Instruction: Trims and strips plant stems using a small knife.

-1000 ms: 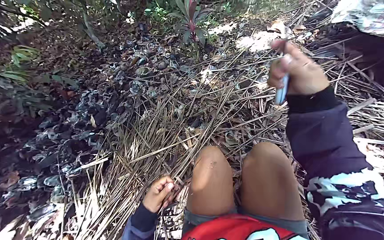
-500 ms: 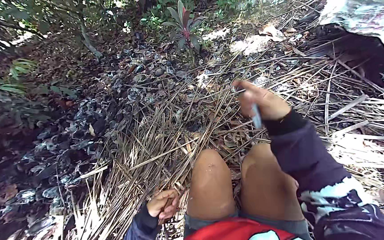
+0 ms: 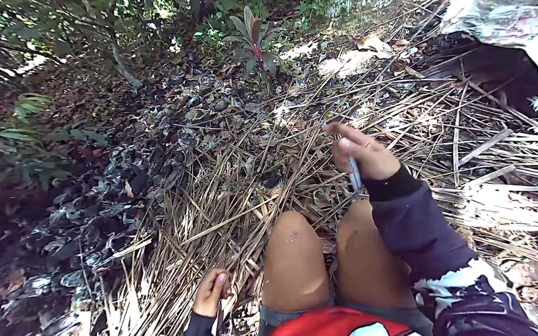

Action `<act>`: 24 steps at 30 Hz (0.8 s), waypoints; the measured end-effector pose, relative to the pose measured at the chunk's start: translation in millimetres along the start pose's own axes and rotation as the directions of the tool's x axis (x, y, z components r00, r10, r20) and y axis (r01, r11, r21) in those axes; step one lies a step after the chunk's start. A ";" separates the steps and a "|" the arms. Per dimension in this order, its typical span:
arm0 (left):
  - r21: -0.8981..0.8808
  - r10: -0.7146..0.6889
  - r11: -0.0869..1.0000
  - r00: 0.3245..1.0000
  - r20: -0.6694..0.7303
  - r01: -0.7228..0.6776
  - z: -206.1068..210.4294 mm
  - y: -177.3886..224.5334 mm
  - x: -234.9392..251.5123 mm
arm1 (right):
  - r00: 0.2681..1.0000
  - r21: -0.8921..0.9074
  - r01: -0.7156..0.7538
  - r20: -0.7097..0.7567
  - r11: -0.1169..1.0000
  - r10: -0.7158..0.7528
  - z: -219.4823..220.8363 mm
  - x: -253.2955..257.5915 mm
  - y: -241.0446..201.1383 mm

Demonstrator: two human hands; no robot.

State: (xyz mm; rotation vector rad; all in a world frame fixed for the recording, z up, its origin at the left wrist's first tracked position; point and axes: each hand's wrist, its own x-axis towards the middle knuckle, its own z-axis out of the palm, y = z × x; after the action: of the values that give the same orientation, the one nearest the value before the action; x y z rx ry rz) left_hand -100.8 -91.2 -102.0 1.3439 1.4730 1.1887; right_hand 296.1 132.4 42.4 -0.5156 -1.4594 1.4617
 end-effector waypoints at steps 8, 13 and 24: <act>0.016 0.346 0.937 0.935 0.075 -0.348 85.4 95.4 52.4 | 0.962 0.008 -0.222 0.168 0.975 0.218 71.4 -46.9 42.2; -0.055 0.403 0.915 0.911 0.089 -0.400 112.0 121.8 55.6 | 0.948 -0.061 -0.132 0.283 0.989 0.144 97.9 -75.4 46.5; -0.158 0.189 0.973 0.972 0.136 -0.167 92.6 113.2 33.1 | 0.998 -0.005 -0.049 0.041 0.999 0.049 47.2 -40.2 10.8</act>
State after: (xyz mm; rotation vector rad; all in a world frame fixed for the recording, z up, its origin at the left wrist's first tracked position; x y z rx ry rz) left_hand 12.0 -47.5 -13.4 1.4551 1.1560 1.2526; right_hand 270.8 76.6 28.3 -0.5298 -1.4910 1.5161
